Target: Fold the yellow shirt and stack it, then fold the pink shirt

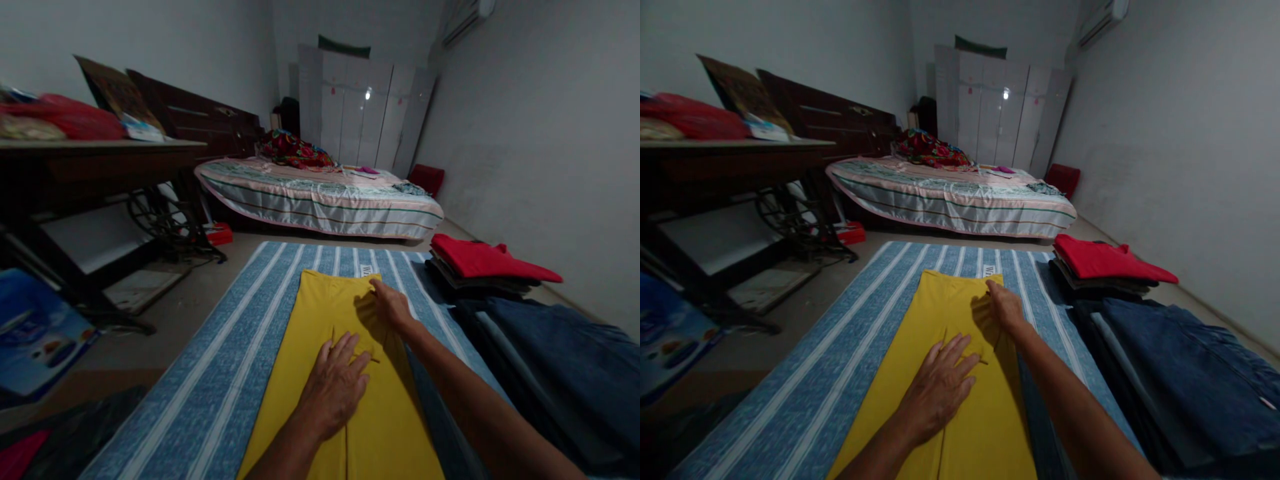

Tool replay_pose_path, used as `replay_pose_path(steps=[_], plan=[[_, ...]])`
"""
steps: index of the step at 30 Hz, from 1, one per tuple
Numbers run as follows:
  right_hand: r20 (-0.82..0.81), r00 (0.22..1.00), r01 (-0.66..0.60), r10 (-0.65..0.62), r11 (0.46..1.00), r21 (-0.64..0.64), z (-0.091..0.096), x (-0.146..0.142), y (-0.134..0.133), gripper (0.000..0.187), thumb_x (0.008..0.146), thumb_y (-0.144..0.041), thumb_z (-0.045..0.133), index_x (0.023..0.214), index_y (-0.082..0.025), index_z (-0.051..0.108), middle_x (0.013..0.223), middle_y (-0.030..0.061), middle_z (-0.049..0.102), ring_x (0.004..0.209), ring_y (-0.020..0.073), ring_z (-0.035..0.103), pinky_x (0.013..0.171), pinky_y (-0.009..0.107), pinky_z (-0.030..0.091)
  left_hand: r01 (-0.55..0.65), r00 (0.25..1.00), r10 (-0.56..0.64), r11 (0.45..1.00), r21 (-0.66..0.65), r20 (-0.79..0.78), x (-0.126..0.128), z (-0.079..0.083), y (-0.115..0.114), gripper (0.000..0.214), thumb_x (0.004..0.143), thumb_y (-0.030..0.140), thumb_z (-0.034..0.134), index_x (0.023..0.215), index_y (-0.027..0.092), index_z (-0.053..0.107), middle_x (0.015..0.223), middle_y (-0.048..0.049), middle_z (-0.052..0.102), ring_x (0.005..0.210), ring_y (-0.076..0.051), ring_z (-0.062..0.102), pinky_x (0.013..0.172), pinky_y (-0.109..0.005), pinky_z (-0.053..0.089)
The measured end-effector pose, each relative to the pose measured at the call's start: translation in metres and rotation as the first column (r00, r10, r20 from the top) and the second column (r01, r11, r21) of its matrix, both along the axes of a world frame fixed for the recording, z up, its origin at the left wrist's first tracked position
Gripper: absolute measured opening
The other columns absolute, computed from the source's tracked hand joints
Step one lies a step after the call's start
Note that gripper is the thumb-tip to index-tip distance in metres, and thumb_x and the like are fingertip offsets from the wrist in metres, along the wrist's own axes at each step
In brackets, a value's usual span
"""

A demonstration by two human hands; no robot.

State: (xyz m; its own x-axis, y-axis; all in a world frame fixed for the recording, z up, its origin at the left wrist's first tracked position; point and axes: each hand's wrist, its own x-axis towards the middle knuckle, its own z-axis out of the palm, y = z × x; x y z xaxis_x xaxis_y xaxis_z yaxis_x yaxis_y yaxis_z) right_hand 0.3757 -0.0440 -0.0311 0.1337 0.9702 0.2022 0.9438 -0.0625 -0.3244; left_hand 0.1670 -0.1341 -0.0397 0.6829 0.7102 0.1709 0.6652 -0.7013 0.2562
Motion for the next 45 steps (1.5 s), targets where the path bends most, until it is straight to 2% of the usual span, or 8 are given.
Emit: replay_pose_path(steps=[9, 16, 23, 28, 30, 32, 37, 45], plan=[[0.302, 0.923, -0.265, 0.238, 0.963, 0.054, -0.014, -0.034, -0.02, 0.036, 0.094, -0.02, 0.042, 0.128, -0.018, 0.054, 0.098, 0.0085, 0.068, 0.09, 0.0187, 0.058, 0.074, 0.026, 0.036, -0.001, 0.999, 0.0, 1.0, 0.03, 0.047, -0.001, -0.01, 0.002, 0.032, 0.093, 0.036, 0.046, 0.123, 0.03, 0.057, 0.145, -0.0079, 0.045, 0.137, -0.025, 0.035, 0.112, -0.051, 0.026], [0.325, 0.924, -0.257, 0.202, 0.957, 0.135, -0.014, -0.029, -0.026, 0.024, 0.092, -0.019, 0.045, 0.11, -0.018, 0.061, 0.094, 0.0066, 0.066, 0.087, 0.0197, 0.055, 0.074, 0.03, 0.03, -0.006, 1.0, 0.006, 1.0, -0.021, -0.008, 0.0, 0.003, 0.0, 0.037, 0.089, 0.025, 0.05, 0.125, 0.028, 0.056, 0.147, -0.0088, 0.043, 0.138, -0.026, 0.034, 0.112, -0.053, 0.026], [0.205, 0.978, -0.048, 0.024, 0.992, 0.113, -0.014, -0.011, -0.035, 0.014, 0.089, -0.024, 0.052, 0.092, -0.019, 0.065, 0.094, 0.0064, 0.065, 0.09, 0.0198, 0.053, 0.072, 0.03, 0.029, 0.051, 0.996, -0.05, 0.999, 0.012, -0.068, -0.009, 0.02, -0.003, 0.044, 0.084, 0.02, 0.052, 0.128, 0.024, 0.052, 0.144, -0.0101, 0.047, 0.136, -0.025, 0.039, 0.114, -0.053, 0.024], [0.119, 0.993, 0.003, -0.018, 0.992, 0.128, -0.022, -0.004, -0.036, 0.014, 0.087, -0.025, 0.052, 0.082, -0.019, 0.064, 0.09, 0.0057, 0.065, 0.088, 0.0186, 0.053, 0.072, 0.029, 0.03, -0.049, 0.999, 0.048, 0.997, -0.052, -0.015, 0.004, 0.045, 0.049, 0.037, 0.085, 0.026, 0.048, 0.119, 0.017, 0.06, 0.124, -0.0123, 0.062, 0.115, -0.024, 0.057, 0.1, -0.037, 0.042], [0.087, 0.996, 0.023, -0.037, 0.987, 0.16, -0.026, -0.004, -0.036, 0.015, 0.087, -0.024, 0.051, 0.079, -0.019, 0.063, 0.088, 0.0059, 0.064, 0.086, 0.0183, 0.053, 0.071, 0.029, 0.03, -0.178, 0.984, 0.176, 0.977, -0.114, -0.021, 0.021, 0.056, 0.078, 0.028, 0.083, 0.024, 0.049, 0.103, 0.016, 0.066, 0.101, -0.0108, 0.069, 0.096, -0.023, 0.063, 0.086, -0.032, 0.046], [0.062, 0.997, 0.026, -0.039, 0.981, 0.193, -0.03, -0.004, -0.036, 0.015, 0.087, -0.025, 0.051, 0.077, -0.019, 0.061, 0.087, 0.0059, 0.064, 0.084, 0.0182, 0.052, 0.071, 0.029, 0.03, -0.348, 0.935, 0.354, 0.908, -0.232, -0.017, 0.04, 0.061, 0.105, 0.016, 0.078, 0.02, 0.053, 0.082, 0.014, 0.067, 0.078, -0.0076, 0.068, 0.078, -0.02, 0.062, 0.07, -0.027, 0.044], [0.028, 0.999, 0.012, -0.019, 0.971, 0.239, -0.034, -0.002, -0.035, 0.013, 0.086, -0.023, 0.051, 0.076, -0.02, 0.059, 0.084, 0.0062, 0.062, 0.082, 0.019, 0.05, 0.071, 0.03, 0.029, -0.458, 0.865, 0.501, 0.789, -0.409, -0.002, 0.073, 0.048, 0.146, 0.018, 0.071, 0.017, 0.056, 0.055, 0.011, 0.059, 0.047, -0.0009, 0.05, 0.059, -0.014, 0.053, 0.053, -0.022, 0.031], [0.008, 0.998, 0.065, -0.069, 0.967, 0.248, -0.033, -0.003, -0.038, 0.011, 0.084, -0.02, 0.051, 0.073, -0.02, 0.056, 0.084, 0.0074, 0.061, 0.084, 0.0205, 0.05, 0.074, 0.031, 0.031, -0.397, 0.796, 0.592, 0.669, -0.628, 0.128, 0.092, 0.026, 0.168, 0.018, 0.058, 0.012, 0.065, 0.046, 0.014, 0.051, 0.045, 0.0016, 0.046, 0.05, -0.012, 0.047, 0.048, -0.023, 0.029]])
